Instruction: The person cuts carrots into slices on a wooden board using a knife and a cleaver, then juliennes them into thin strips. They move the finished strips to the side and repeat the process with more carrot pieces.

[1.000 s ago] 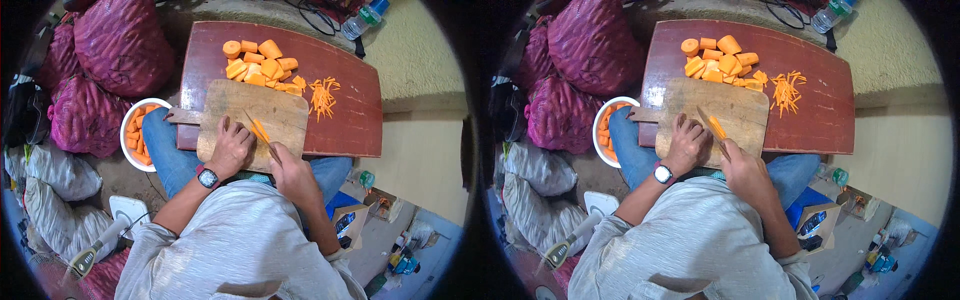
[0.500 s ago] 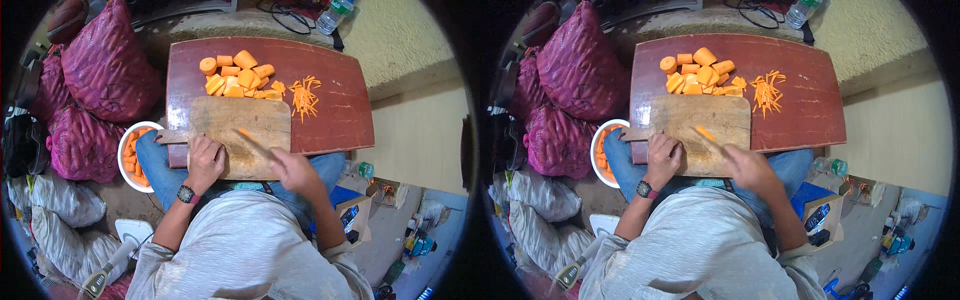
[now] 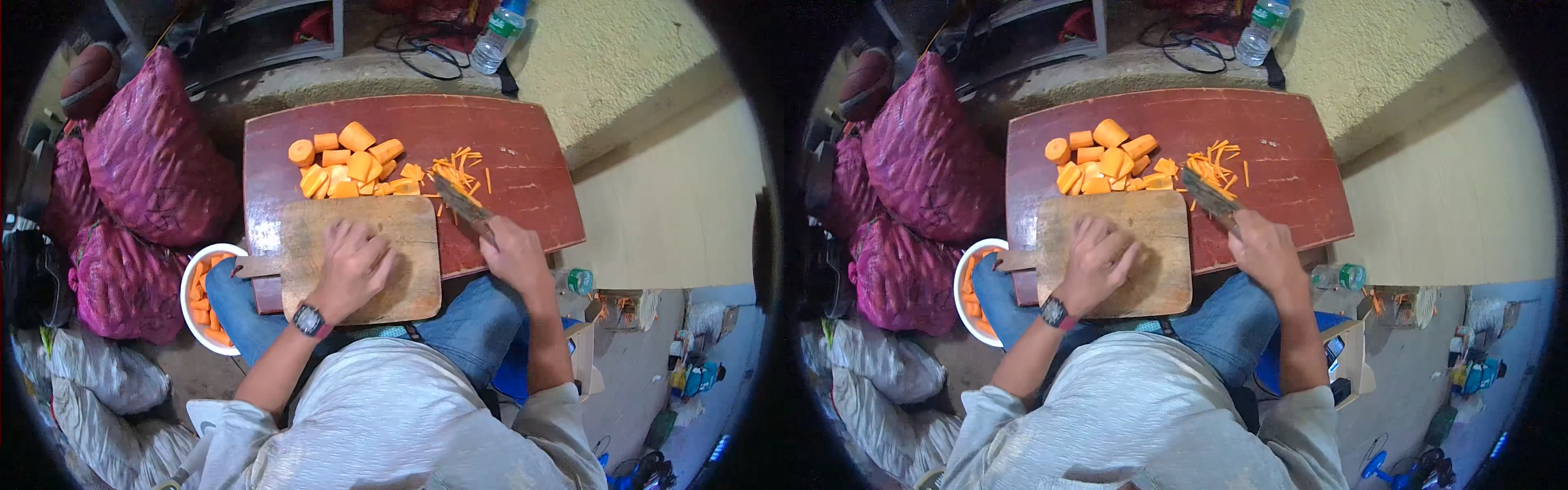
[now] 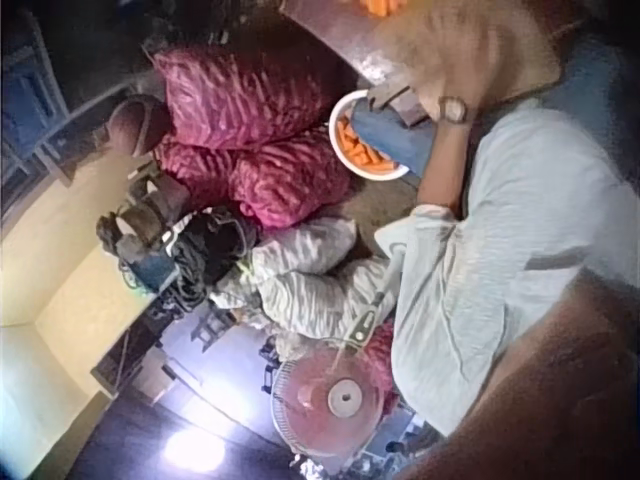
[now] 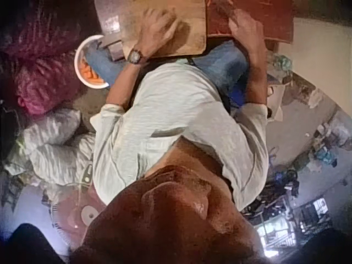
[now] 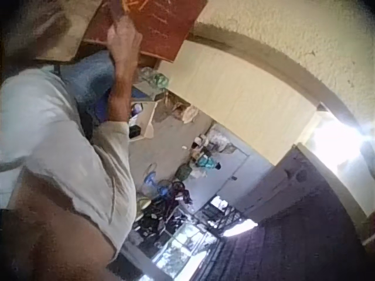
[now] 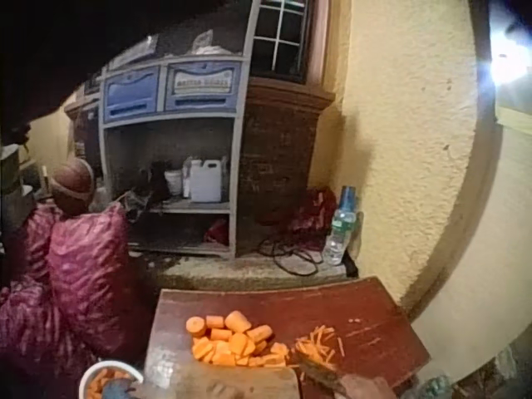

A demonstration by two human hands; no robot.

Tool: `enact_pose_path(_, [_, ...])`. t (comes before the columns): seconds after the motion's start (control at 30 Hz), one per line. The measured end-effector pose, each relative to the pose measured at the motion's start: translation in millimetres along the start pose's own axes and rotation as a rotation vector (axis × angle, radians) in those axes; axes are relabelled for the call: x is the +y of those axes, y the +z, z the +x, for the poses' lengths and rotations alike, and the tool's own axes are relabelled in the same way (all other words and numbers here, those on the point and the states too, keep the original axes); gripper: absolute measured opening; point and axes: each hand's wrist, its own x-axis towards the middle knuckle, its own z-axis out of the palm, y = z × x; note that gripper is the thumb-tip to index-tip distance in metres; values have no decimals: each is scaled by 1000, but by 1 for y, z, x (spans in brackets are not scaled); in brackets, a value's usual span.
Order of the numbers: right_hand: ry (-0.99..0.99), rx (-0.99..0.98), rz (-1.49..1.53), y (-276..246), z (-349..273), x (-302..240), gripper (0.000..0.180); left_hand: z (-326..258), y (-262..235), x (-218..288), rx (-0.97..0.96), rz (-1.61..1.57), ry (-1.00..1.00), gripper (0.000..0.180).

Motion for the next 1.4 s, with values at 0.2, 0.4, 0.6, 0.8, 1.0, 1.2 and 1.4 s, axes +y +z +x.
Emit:
enact_pose_path(0.2, [-109,-72,-75,-19,-27,-17,25,116,68,16,-198,-54,240,37])
enact_pose_path(0.4, [-42,-137,-98,-23,-45,-18,31,142,132,-10,-381,89,229,49])
enact_pose_path(0.6, [-4,-47,9,-9,-59,-23,29,149,135,-58,-287,228,151,32])
enact_pose_path(0.8, [259,50,297,3,-74,-43,22,119,88,-92,-229,291,114,27])
enact_pose_path(1.0, [235,82,475,21,-74,-62,21,103,44,-98,-359,382,5,50])
enact_pose_path(1.2, [199,-55,415,29,-70,-74,27,99,39,-112,-320,315,-144,53])
enact_pose_path(1.4, [201,-70,429,31,-71,-77,29,91,22,-130,-265,63,-219,53])
